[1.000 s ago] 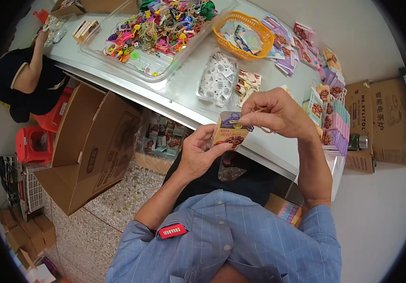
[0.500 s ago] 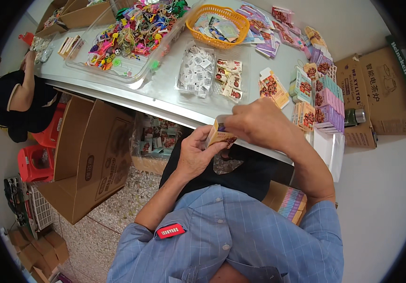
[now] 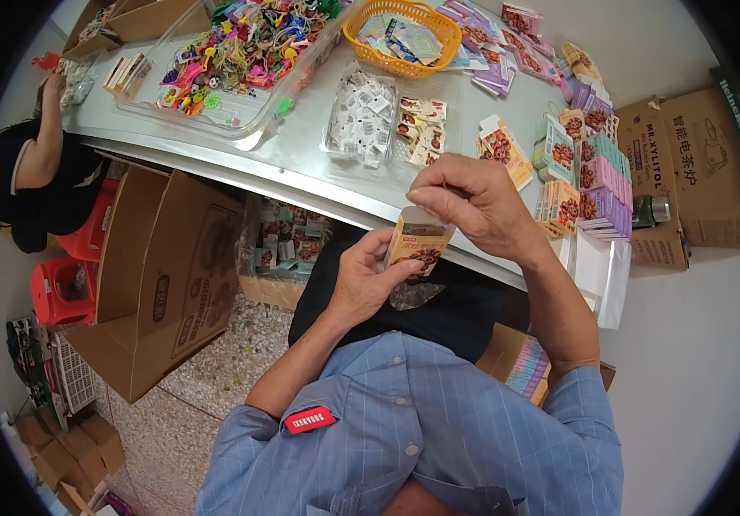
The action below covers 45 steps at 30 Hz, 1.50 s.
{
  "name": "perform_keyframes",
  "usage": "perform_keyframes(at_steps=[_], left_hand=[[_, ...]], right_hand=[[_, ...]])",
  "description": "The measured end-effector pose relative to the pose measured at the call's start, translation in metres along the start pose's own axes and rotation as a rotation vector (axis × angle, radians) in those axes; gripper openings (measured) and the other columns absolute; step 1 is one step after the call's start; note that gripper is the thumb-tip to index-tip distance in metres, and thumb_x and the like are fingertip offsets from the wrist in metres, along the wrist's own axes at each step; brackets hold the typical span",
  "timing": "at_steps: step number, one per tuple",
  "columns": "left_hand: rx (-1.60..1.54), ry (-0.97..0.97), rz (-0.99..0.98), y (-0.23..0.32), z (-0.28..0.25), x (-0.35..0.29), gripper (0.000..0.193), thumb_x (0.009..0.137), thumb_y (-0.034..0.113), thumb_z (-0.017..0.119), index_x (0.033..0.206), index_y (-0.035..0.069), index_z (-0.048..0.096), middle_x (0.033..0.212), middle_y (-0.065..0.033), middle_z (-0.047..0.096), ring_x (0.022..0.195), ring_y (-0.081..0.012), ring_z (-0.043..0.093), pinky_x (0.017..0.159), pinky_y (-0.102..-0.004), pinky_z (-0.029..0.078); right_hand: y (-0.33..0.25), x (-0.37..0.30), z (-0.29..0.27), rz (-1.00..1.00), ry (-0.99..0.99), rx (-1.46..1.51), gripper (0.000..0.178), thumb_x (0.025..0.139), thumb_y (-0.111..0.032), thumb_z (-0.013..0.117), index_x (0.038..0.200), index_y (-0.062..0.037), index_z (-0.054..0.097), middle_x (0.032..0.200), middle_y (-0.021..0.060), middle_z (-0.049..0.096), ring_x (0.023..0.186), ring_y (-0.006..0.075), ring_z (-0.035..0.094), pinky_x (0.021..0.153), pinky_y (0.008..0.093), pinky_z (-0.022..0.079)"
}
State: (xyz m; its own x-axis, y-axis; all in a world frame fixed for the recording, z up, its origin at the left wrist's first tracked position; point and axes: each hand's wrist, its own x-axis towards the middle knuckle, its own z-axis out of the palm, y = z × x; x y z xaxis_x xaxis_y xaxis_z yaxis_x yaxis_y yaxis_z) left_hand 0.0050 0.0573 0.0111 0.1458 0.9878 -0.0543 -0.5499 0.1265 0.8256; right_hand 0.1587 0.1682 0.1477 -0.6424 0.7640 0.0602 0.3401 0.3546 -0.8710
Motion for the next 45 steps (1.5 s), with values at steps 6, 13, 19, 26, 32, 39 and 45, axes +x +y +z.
perform_keyframes(at_steps=[6,13,19,26,32,39,45], left_hand=[[-0.065,-0.001,-0.018,0.003,0.002,0.004,0.041,0.089,-0.003,0.07,0.127,-0.006,0.054,0.116,-0.0135,0.067,0.104,-0.0168,0.066,0.087,-0.0304,0.058],[-0.033,0.055,-0.02,0.0,-0.001,0.007,0.041,0.089,-0.003,0.071,0.127,-0.007,0.054,0.115,-0.0132,0.068,0.102,-0.0157,0.066,0.086,-0.0288,0.058],[0.002,0.054,0.0,-0.006,-0.001,0.007,0.041,0.089,-0.005,0.07,0.127,-0.007,0.053,0.115,-0.0138,0.068,0.103,-0.0154,0.066,0.088,-0.0288,0.057],[0.044,0.062,0.009,-0.007,-0.008,0.0,0.042,0.089,-0.005,0.069,0.128,-0.006,0.052,0.117,-0.0154,0.067,0.105,-0.0171,0.066,0.09,-0.0294,0.056],[0.09,0.108,-0.017,-0.019,-0.028,-0.033,0.074,0.088,-0.008,0.068,0.148,0.0,0.026,0.123,-0.0219,0.06,0.109,-0.0252,0.066,0.088,-0.0342,0.059],[0.19,0.187,-0.036,-0.05,-0.047,-0.061,0.066,0.088,-0.004,0.071,0.145,-0.001,0.038,0.128,-0.0182,0.058,0.11,-0.0223,0.065,0.087,-0.0318,0.058],[0.377,0.155,-0.249,-0.076,-0.093,-0.099,0.028,0.091,0.0,0.069,0.116,-0.002,0.057,0.114,-0.0158,0.065,0.103,-0.0181,0.066,0.085,-0.0289,0.056]], right_hand=[[0.018,-0.011,0.0,-0.184,-0.029,-0.23,0.014,0.086,-0.007,0.073,0.099,-0.0032,0.069,0.086,0.0085,0.066,0.082,0.0223,0.064,0.073,0.0334,0.051],[0.025,-0.025,0.007,-0.307,0.2,-0.41,0.023,0.08,-0.003,0.077,0.101,-0.0043,0.07,0.1,0.0087,0.067,0.097,0.0259,0.063,0.08,0.0365,0.051],[0.038,-0.051,0.009,-0.146,0.242,-0.36,0.03,0.08,-0.003,0.077,0.109,-0.005,0.068,0.114,0.0124,0.065,0.101,0.0275,0.062,0.082,0.0335,0.05],[0.06,-0.07,0.016,0.048,0.42,0.188,0.038,0.091,-0.004,0.065,0.128,-0.0009,0.055,0.131,0.0135,0.06,0.114,0.0191,0.058,0.086,0.0324,0.051],[0.102,-0.092,0.099,0.201,0.376,0.75,0.034,0.091,0.004,0.065,0.125,0.0011,0.057,0.115,0.0127,0.067,0.103,0.0169,0.065,0.086,0.0286,0.054],[0.121,-0.104,0.175,0.293,0.488,0.724,0.028,0.092,0.0,0.067,0.119,0.0016,0.066,0.096,0.0048,0.064,0.095,0.013,0.064,0.082,0.0251,0.053],[0.145,-0.131,0.191,0.215,0.188,0.404,0.015,0.091,-0.011,0.068,0.098,0.0012,0.072,0.094,0.0114,0.068,0.087,0.0217,0.066,0.077,0.0313,0.051]])
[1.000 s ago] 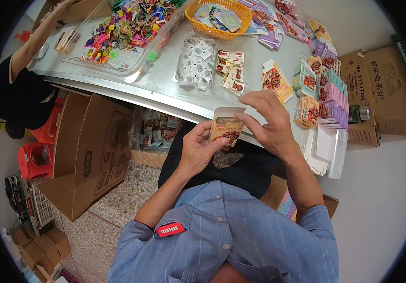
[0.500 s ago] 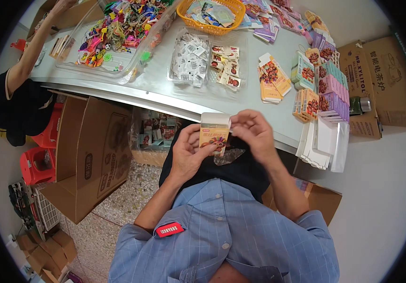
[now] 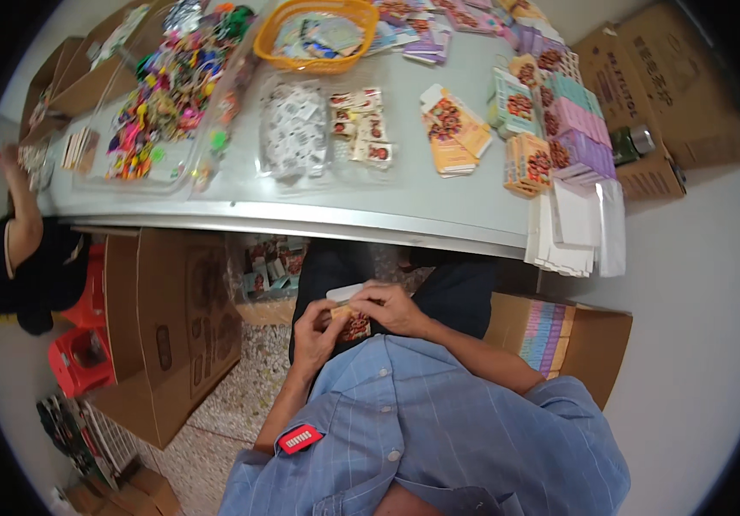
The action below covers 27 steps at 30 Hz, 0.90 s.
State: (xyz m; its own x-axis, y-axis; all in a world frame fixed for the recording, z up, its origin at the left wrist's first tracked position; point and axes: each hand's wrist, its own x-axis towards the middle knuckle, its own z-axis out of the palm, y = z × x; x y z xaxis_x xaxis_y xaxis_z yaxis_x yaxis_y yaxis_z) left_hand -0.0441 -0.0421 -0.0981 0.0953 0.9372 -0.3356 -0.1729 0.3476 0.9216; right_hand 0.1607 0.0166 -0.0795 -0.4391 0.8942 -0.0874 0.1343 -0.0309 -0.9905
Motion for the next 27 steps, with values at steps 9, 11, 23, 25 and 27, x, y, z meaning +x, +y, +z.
perform_keyframes(at_steps=[9,11,23,25,27], left_hand=[[0.543,0.101,0.442,0.031,0.005,0.014,0.011,0.09,0.001,0.07,0.1,-0.003,0.068,0.109,-0.0182,0.069,0.102,-0.0286,0.067,0.09,-0.0362,0.052],[0.529,0.128,0.48,0.026,0.006,0.014,0.018,0.09,0.0,0.07,0.107,-0.003,0.066,0.108,-0.0169,0.069,0.1,-0.0243,0.067,0.088,-0.0337,0.053],[0.478,-0.107,0.287,0.048,-0.006,0.027,0.015,0.087,-0.001,0.072,0.101,-0.002,0.073,0.111,-0.0133,0.069,0.103,-0.0221,0.065,0.091,-0.0333,0.051],[0.495,-0.115,0.272,0.054,-0.007,0.026,0.015,0.086,-0.001,0.072,0.101,-0.002,0.074,0.111,-0.0138,0.07,0.104,-0.0224,0.065,0.092,-0.0336,0.051],[0.508,-0.131,0.258,0.059,-0.005,0.026,0.016,0.085,-0.001,0.073,0.101,-0.001,0.074,0.112,-0.0143,0.07,0.105,-0.0227,0.065,0.092,-0.0339,0.05]], right_hand=[[0.002,-0.001,-0.001,-0.152,0.147,-0.04,0.018,0.09,-0.009,0.07,0.104,0.0011,0.072,0.106,0.0134,0.069,0.098,0.0227,0.066,0.085,0.0327,0.052],[0.0,-0.002,-0.001,-0.181,0.179,-0.052,0.02,0.09,-0.009,0.07,0.107,0.0003,0.071,0.104,0.0129,0.068,0.096,0.0229,0.066,0.084,0.0331,0.053],[0.017,0.003,-0.013,-0.111,0.011,0.125,0.017,0.087,-0.012,0.074,0.101,-0.0026,0.075,0.107,0.0111,0.067,0.097,0.0207,0.065,0.084,0.0316,0.052],[0.011,0.0,-0.016,-0.12,-0.004,0.105,0.018,0.087,-0.012,0.075,0.102,-0.0032,0.076,0.107,0.0112,0.068,0.096,0.0211,0.066,0.084,0.0314,0.052],[0.009,0.0,-0.019,-0.128,-0.012,0.081,0.019,0.087,-0.013,0.075,0.103,-0.0037,0.076,0.106,0.0113,0.068,0.096,0.0216,0.066,0.084,0.0312,0.052]])
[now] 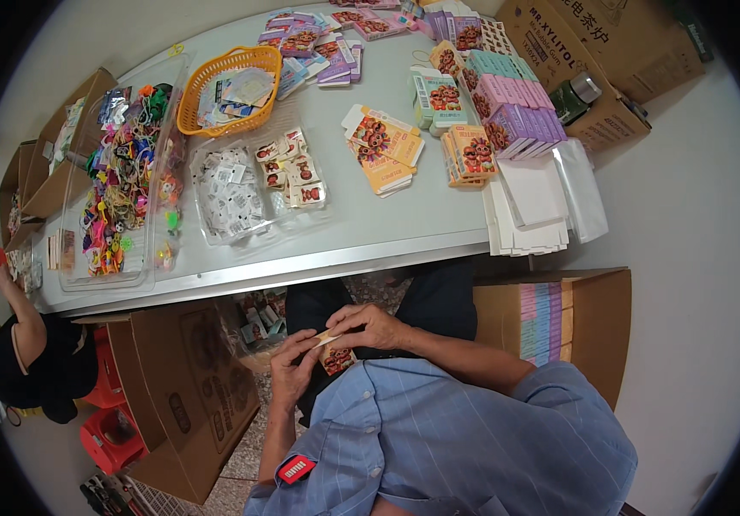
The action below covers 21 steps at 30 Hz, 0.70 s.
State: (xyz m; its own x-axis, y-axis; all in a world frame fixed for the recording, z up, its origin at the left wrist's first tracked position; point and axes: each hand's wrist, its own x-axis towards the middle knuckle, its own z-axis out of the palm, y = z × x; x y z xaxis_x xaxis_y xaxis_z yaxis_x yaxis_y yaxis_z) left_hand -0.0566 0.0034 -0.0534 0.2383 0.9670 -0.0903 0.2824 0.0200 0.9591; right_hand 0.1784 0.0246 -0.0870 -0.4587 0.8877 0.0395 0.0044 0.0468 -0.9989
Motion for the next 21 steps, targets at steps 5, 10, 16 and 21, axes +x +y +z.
perform_keyframes(at_steps=[5,10,16,21], left_hand=[[-0.027,0.044,-0.033,0.006,0.004,0.002,0.015,0.088,0.002,0.072,0.102,-0.002,0.074,0.105,-0.014,0.072,0.098,-0.0223,0.067,0.087,-0.0324,0.052],[-0.001,0.036,-0.112,0.02,0.0,0.007,0.015,0.09,0.005,0.071,0.102,-0.003,0.074,0.099,-0.0134,0.072,0.088,-0.0196,0.067,0.08,-0.03,0.053],[-0.008,0.011,-0.194,0.022,-0.001,0.009,0.014,0.091,0.006,0.071,0.101,-0.003,0.073,0.096,-0.0137,0.073,0.088,-0.0194,0.067,0.08,-0.0297,0.052],[-0.003,0.035,-0.242,0.014,-0.001,0.004,0.014,0.091,0.006,0.07,0.1,-0.004,0.073,0.096,-0.0145,0.073,0.088,-0.0209,0.068,0.08,-0.0308,0.053]], right_hand=[[-0.007,0.007,0.002,0.033,0.033,-0.028,0.019,0.087,-0.014,0.075,0.102,-0.002,0.075,0.099,0.0125,0.07,0.091,0.0234,0.067,0.08,0.0341,0.053],[-0.015,0.014,-0.002,-0.011,-0.005,-0.115,0.019,0.088,-0.015,0.073,0.101,-0.0009,0.074,0.095,0.0141,0.07,0.087,0.0267,0.068,0.077,0.0355,0.053],[-0.015,0.017,-0.002,0.029,-0.029,-0.114,0.019,0.089,-0.017,0.071,0.099,-0.0005,0.074,0.094,0.0147,0.07,0.086,0.0283,0.068,0.077,0.0364,0.053],[-0.02,0.019,-0.003,-0.005,-0.083,-0.107,0.018,0.089,-0.015,0.072,0.1,-0.0008,0.074,0.095,0.0151,0.07,0.086,0.0296,0.068,0.078,0.0369,0.054]])
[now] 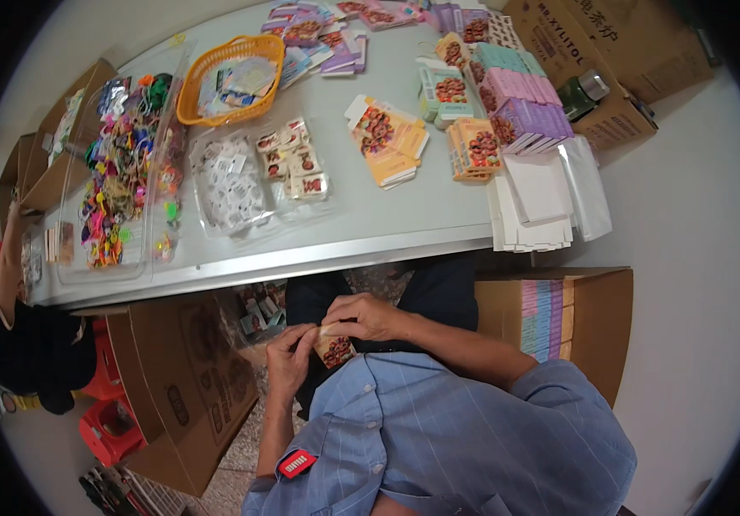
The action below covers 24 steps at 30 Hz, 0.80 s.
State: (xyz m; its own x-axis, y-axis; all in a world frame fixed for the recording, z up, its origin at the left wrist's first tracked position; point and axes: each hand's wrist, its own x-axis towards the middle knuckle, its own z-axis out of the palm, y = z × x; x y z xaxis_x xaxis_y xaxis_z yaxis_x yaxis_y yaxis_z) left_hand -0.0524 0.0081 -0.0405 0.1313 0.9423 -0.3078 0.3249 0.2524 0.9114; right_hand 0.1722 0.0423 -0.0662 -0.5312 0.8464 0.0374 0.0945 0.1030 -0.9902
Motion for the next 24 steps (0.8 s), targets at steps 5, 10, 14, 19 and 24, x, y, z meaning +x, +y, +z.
perform_keyframes(at_steps=[5,10,14,19,24], left_hand=[[0.085,0.001,0.192,0.0,0.001,0.002,0.014,0.091,0.006,0.069,0.1,-0.005,0.071,0.1,-0.0168,0.072,0.095,-0.0254,0.069,0.087,-0.0323,0.053],[-0.004,-0.013,0.121,0.01,-0.002,0.0,0.019,0.091,0.006,0.069,0.105,-0.005,0.071,0.101,-0.0154,0.072,0.094,-0.0225,0.068,0.084,-0.0309,0.052],[-0.131,-0.031,0.006,0.005,-0.002,-0.002,0.019,0.092,0.007,0.069,0.107,-0.005,0.071,0.101,-0.0137,0.072,0.093,-0.0185,0.067,0.082,-0.0281,0.052],[-0.138,-0.047,0.035,-0.003,-0.003,-0.002,0.019,0.094,0.007,0.068,0.109,-0.004,0.072,0.101,-0.0101,0.071,0.091,-0.0139,0.065,0.077,-0.0251,0.054],[-0.164,-0.084,0.056,-0.012,-0.003,-0.003,0.019,0.096,0.007,0.065,0.111,-0.004,0.071,0.109,-0.0122,0.069,0.092,-0.0153,0.066,0.074,-0.026,0.059]], right_hand=[[0.009,-0.006,-0.001,-0.069,0.034,-0.088,0.022,0.084,-0.009,0.074,0.105,-0.002,0.073,0.102,0.0137,0.07,0.091,0.0289,0.068,0.083,0.0365,0.055],[-0.004,-0.002,-0.005,0.093,0.027,0.038,0.019,0.086,-0.007,0.074,0.104,-0.0012,0.074,0.097,0.01,0.07,0.087,0.0189,0.067,0.077,0.0287,0.052],[0.0,0.002,-0.001,0.318,-0.007,0.271,0.017,0.087,-0.006,0.073,0.103,-0.0002,0.074,0.095,0.0045,0.066,0.086,0.0094,0.062,0.074,0.0238,0.048],[0.002,0.002,-0.001,0.373,-0.018,0.333,0.018,0.086,-0.009,0.075,0.102,0.0005,0.074,0.094,0.0035,0.065,0.086,0.0103,0.062,0.074,0.0248,0.049],[0.006,-0.001,0.0,0.28,-0.004,0.305,0.018,0.089,-0.009,0.072,0.103,0.0006,0.075,0.097,0.007,0.068,0.089,0.0131,0.064,0.078,0.0251,0.05]])
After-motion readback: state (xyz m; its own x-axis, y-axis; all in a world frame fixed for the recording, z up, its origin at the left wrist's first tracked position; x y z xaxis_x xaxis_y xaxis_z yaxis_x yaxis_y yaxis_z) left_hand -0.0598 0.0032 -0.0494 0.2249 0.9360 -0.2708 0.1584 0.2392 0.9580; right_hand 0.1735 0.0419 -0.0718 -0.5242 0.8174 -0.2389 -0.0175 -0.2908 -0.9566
